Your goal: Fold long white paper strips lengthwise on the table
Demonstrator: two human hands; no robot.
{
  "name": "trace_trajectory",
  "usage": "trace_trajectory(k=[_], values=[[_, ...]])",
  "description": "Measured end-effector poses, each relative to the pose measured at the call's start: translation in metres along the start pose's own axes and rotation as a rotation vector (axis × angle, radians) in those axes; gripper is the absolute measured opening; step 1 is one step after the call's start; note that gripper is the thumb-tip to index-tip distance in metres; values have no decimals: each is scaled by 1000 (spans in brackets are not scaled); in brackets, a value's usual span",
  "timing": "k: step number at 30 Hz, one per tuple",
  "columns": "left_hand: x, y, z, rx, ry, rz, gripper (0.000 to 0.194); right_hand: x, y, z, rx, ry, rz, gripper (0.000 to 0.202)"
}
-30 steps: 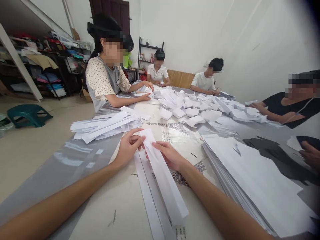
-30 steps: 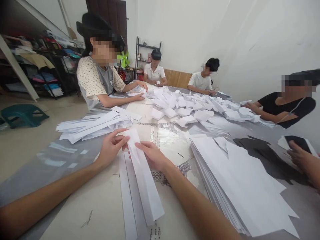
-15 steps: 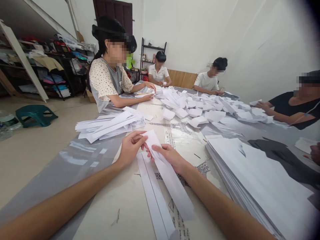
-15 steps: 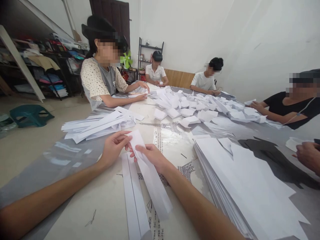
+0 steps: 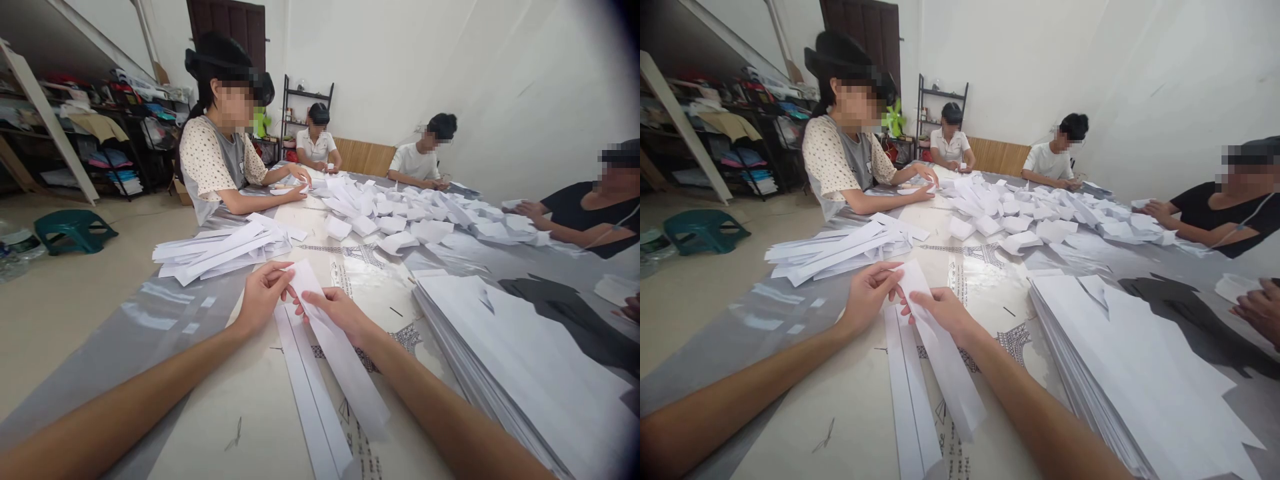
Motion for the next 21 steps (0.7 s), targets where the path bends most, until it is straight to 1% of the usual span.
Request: trace_trajectory(k=[9, 15, 21], values=[[0, 0, 0, -14, 15, 5, 27, -2, 2, 0, 9, 9, -1, 36], [-2, -1, -1, 5, 44, 39, 33, -2, 5, 0, 0, -1, 24, 34], [-3, -2, 2, -6, 63, 93, 26, -1, 8, 3, 54, -2, 77, 33]])
Point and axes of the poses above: each hand's wrist, its own x-axis away from the middle knuckle, its own y-axis out of the back of the hand, z = x × y, the point moved 6 cm from there along -x, towards the middle knuckle, and after that the axes turned 11 degrees about y, right-handed, at the moved point
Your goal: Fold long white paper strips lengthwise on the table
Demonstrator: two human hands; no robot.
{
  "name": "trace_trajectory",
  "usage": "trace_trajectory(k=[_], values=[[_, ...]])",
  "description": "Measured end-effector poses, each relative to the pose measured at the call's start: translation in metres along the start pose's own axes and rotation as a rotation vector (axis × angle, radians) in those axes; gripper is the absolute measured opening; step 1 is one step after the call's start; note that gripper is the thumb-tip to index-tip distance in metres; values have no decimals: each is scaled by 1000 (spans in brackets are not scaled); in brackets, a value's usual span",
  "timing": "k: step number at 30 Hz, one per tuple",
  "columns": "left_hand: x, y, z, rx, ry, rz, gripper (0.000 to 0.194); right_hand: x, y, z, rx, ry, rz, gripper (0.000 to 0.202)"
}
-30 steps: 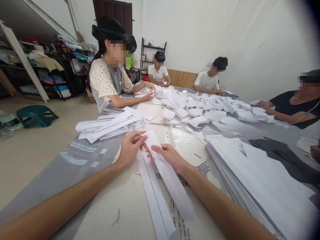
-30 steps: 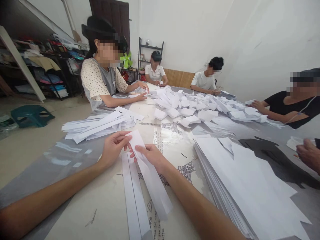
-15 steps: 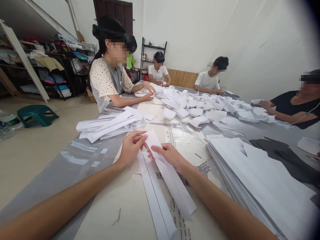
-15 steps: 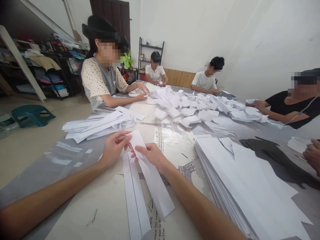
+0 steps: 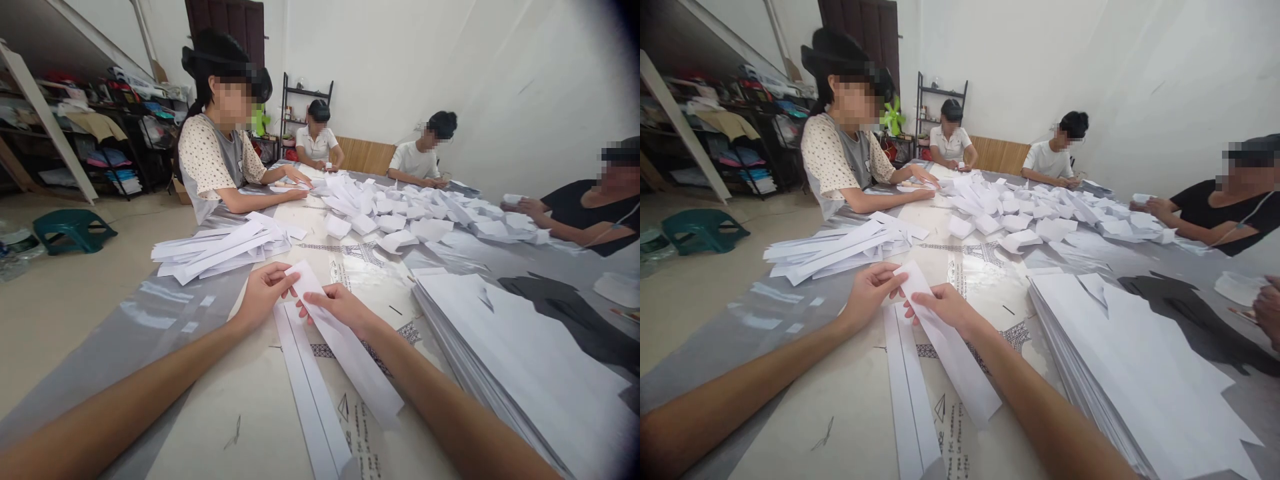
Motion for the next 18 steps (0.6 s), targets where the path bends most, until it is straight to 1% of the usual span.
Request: trace_trajectory(k=[7, 11, 14, 18], values=[[-1, -1, -1, 4, 13, 20, 27, -3, 2, -2, 16, 37, 22, 30], [-3, -3, 2, 26, 41, 88, 26, -3, 5, -2, 59, 32, 35, 30], [-5, -5, 7, 33, 62, 142, 29, -1, 7, 0, 107, 23, 56, 31], [-5, -4, 8, 24, 67, 128, 32, 0, 7, 1, 131, -4, 90, 32]])
Point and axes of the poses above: each hand's wrist, its own x-axis away from the middle knuckle, its own y-axis out of the back of the hand, z = x × y, the point moved 6 cm from there along -x, towards the middle knuckle, and after that the axes turned 11 degrees about y, right-handed, at the moved point
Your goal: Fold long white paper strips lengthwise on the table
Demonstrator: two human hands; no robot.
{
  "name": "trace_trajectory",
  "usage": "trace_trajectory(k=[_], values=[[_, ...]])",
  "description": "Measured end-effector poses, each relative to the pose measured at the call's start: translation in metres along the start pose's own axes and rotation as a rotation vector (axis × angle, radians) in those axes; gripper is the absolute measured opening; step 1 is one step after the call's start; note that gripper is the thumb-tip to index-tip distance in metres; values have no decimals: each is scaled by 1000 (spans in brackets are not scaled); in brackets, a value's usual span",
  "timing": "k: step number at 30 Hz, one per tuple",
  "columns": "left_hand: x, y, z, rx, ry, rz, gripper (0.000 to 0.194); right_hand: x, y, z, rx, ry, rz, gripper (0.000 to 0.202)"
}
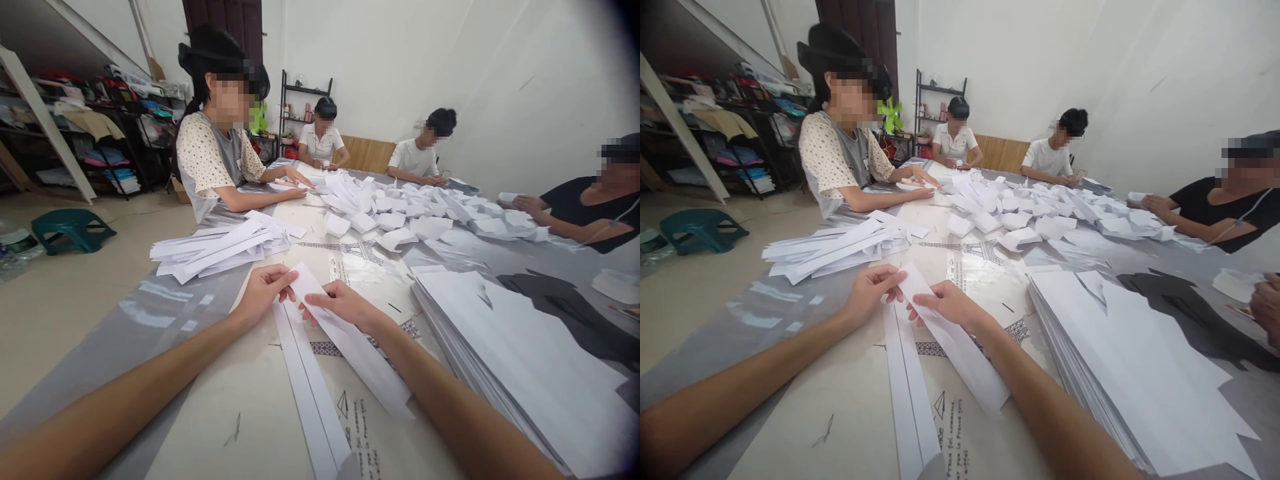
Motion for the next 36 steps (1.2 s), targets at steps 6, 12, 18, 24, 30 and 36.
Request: trace_trajectory(k=[6, 12, 18, 24, 30, 36], values=[[1, -2, -2, -38, -13, 9, 32, 0, -2, 1, -4, 21, 34, 33], [2, -5, -3, -114, 15, 54, 30, 0, -2, 1, -6, 32, 50, 33], [2, -2, -1, -73, 20, 33, 36, 0, -3, 1, 9, 30, 50, 33], [2, -2, -2, -86, 33, 4, 41, 1, -3, 3, 18, 10, 40, 33], [3, -1, -1, -125, 47, -21, 42, 0, -6, 6, 8, 37, 41, 27], [3, -4, -1, -130, 53, 19, 40, -2, -4, 0, 34, 40, 23, 25]])
Point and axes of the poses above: each hand's wrist, its own x-axis away from the middle knuckle, its own y-axis out of the back of the hand, z = x × y, the point moved 6 cm from there along -x, towards the middle knuckle, and after that the axes turned 11 degrees about y, right-handed, at the moved point
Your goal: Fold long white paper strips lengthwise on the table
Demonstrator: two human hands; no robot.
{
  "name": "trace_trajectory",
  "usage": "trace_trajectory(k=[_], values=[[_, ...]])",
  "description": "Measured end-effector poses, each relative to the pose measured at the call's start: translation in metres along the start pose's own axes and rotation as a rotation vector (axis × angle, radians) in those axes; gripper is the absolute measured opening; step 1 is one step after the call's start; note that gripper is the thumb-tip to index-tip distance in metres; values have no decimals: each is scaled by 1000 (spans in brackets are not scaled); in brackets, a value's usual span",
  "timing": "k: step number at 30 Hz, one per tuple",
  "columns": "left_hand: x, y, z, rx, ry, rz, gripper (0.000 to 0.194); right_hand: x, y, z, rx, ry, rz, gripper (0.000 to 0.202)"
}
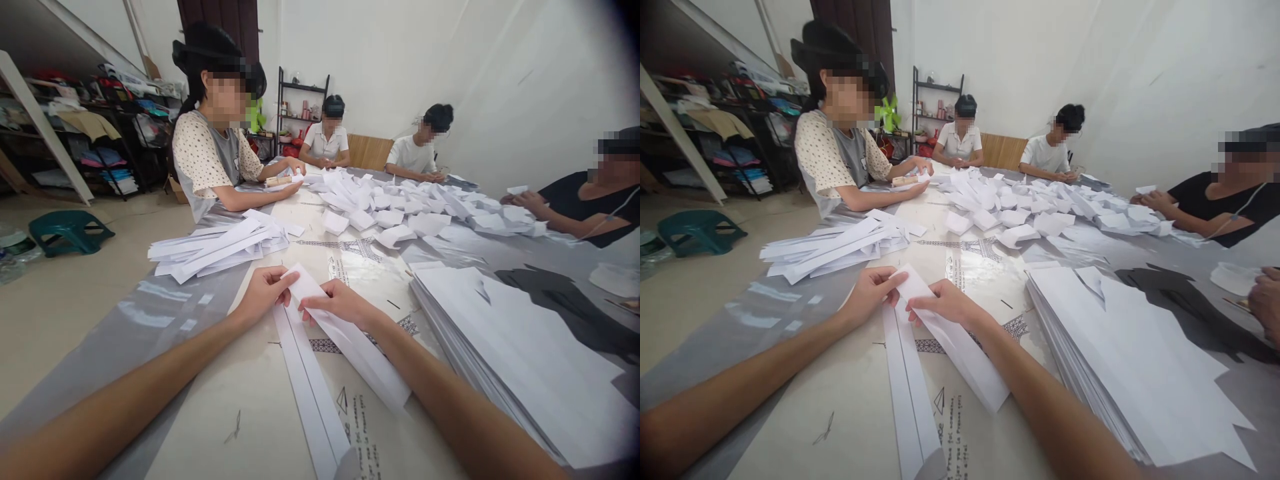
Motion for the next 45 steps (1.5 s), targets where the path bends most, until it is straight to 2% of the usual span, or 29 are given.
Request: trace_trajectory(k=[7, 14, 23, 31, 34, 38, 42, 45], values=[[0, -5, -1, -1, 7, 120, 35, 0, -1, 3, -51, 16, 6, 23], [-1, 1, -1, -12, -15, 13, 33, 1, 4, -5, -53, 4, 9, 37], [1, -5, -4, 7, 7, 94, 32, 1, 4, -4, -68, 18, -9, 32], [-3, 6, 3, 85, 6, -23, 33, 0, 8, -10, -84, -42, 1, 36], [-5, 8, 4, 110, 2, -34, 34, 0, 8, -12, -110, -39, 6, 36], [-4, 5, 4, 102, 27, 7, 36, 1, 7, -14, -126, -47, 9, 37], [-1, -3, 2, -54, 25, 99, 43, 1, 6, -15, -133, -65, -2, 40], [0, -5, 2, -76, 20, 118, 45, 2, 5, -12, -128, -60, 17, 41]])
Point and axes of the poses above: each hand's wrist, its own x-axis away from the middle knuckle, its own y-axis out of the back of the hand, z = x × y, the point moved 6 cm from there along -x, towards the middle knuckle, and after that the axes turned 11 degrees about y, right-handed, at the moved point
